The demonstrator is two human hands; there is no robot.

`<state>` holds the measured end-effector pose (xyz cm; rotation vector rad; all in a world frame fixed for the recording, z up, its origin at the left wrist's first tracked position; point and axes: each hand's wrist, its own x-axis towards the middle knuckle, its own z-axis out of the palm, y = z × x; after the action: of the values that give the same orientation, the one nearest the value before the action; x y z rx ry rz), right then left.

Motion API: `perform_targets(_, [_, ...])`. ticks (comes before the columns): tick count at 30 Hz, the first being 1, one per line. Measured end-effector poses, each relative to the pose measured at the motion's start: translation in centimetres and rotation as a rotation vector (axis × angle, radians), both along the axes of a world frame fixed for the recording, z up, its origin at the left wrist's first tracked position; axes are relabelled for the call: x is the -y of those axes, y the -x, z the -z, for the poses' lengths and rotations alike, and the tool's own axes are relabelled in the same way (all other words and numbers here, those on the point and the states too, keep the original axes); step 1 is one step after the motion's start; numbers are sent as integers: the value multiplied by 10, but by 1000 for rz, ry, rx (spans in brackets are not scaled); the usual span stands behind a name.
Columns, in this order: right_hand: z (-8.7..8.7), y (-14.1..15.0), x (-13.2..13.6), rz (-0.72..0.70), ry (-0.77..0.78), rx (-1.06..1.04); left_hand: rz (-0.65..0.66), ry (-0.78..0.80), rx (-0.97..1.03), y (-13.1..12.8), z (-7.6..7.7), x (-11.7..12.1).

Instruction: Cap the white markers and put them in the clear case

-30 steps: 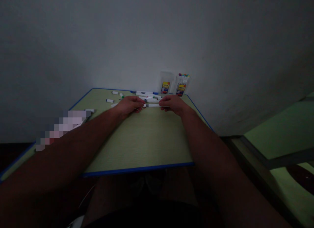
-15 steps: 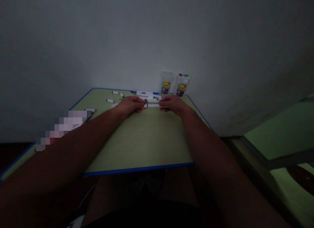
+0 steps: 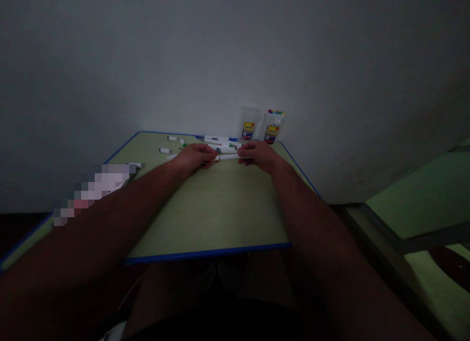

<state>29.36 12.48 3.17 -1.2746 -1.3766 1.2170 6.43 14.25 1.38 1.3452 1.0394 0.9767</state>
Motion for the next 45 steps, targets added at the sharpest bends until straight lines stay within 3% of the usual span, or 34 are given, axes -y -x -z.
perform_targets(11, [-3,2,0,62,-24,-153,-22,-4,11,1,3,-4])
perform_targets(25, [-5,2,2,95,-33,-90,-26,-30,4,1,3,-3])
perform_targets(34, [-4,4,2,85,-28,-48,-29,-177,-155,1,6,-1])
perform_targets(45, [-3,4,3,45,-54,-19,-71,-126,-75,0,6,-1])
